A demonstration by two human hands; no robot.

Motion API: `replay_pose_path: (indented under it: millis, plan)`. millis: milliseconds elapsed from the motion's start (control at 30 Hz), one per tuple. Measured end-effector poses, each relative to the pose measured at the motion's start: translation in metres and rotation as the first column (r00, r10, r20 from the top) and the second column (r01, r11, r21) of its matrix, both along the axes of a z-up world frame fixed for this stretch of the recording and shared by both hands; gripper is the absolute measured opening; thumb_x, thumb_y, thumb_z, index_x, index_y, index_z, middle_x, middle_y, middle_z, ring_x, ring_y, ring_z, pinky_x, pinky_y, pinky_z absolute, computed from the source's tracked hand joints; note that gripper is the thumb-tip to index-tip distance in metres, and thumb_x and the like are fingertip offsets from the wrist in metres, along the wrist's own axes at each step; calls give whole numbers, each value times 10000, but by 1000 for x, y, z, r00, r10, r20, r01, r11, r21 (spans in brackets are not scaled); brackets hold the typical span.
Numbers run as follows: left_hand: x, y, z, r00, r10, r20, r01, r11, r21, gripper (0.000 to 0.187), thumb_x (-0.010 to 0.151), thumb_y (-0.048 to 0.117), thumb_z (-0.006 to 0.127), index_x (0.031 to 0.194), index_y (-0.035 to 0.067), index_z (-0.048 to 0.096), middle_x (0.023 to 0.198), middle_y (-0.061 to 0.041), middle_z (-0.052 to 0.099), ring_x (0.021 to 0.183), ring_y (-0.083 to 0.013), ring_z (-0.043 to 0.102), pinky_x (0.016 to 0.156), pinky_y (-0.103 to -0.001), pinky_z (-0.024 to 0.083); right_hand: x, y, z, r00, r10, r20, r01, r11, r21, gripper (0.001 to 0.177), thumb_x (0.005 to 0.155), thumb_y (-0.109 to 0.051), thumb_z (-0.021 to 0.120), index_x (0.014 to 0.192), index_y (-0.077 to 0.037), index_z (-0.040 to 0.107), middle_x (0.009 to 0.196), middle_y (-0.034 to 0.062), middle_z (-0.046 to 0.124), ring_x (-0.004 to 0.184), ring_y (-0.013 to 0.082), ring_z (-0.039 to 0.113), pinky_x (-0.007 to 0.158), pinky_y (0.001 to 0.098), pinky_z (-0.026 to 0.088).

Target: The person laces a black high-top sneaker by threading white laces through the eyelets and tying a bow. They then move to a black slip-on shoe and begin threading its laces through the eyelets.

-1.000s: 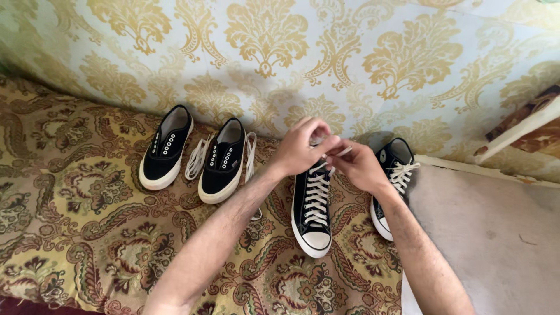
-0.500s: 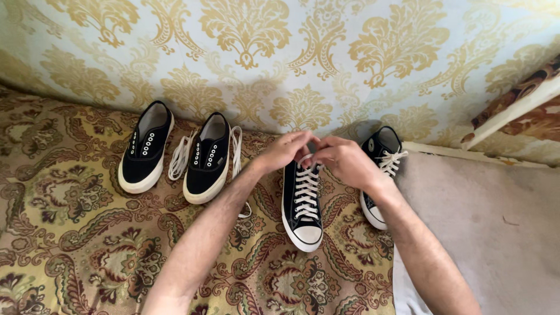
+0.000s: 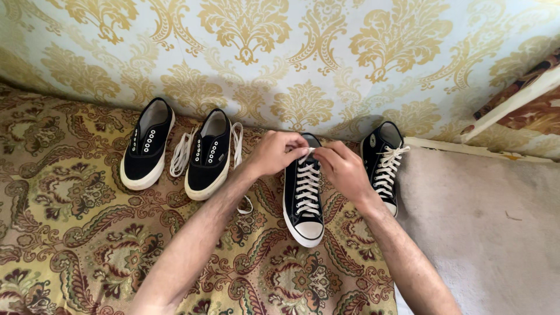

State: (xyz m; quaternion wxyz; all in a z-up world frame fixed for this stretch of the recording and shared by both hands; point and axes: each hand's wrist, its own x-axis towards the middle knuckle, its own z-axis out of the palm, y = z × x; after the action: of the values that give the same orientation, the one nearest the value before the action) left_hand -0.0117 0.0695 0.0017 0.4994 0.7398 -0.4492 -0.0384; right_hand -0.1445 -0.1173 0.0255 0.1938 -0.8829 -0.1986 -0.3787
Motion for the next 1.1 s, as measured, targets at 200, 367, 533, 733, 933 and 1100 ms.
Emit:
replay_pose_path:
  millis: [200,367,533,733,933,1100]
  plan:
    - [-4,23,-10,989,95,117,-117,973,201,169,977,185,643,1051,73,745,1011,-100,787,855,-198,786,795,-343,643,-15,-15,-13,990,-55,-132,61,997,41,229,890,-10,751,1119,-21,748,1003,119,669,902,271,675,739,362,569]
    - [-3,39,-32,985,158,71,-172,944,281,145,942,175,633,1002,91,735,987,-95,798,853,-183,782,809,-375,642,-20,-32,-33,982,-87,-167,97,994,51,190,885,2,730,1069,-36,758,959,107,668,896,271,649,750,373,536]
    - [-8,40,-30,969,220,112,-244,918,313,159,934,221,663,990,94,740,977,-80,793,869,-178,768,841,-387,628,-23,-48,-48,975,-111,-191,134,985,113,179,886,5,712,1056,-38,750,987,115,685,926,274,661,793,371,544]
    - [-27,36,-17,922,296,249,-382,802,460,336,868,347,787,1113,125,728,1340,-142,544,1248,-301,506,1064,-508,411,-24,-48,-50,952,-102,-288,148,978,145,272,894,-134,717,1152,-47,724,1160,146,729,1115,331,681,956,412,542]
    - [-26,15,-37,838,238,491,-361,917,172,390,851,324,788,1171,112,715,1366,-136,583,1288,-328,491,1074,-558,329,-18,-28,-46,879,-55,-474,200,944,262,445,892,-332,761,1208,-25,706,1199,172,731,1151,320,674,1003,430,504]
    - [-20,0,-64,809,201,553,-343,925,165,292,922,273,736,1145,86,718,1175,-89,727,1169,-275,569,1017,-486,385,-7,-13,-60,874,-154,-461,303,915,267,329,866,-244,808,1079,-16,703,1012,123,780,968,246,754,869,385,595]
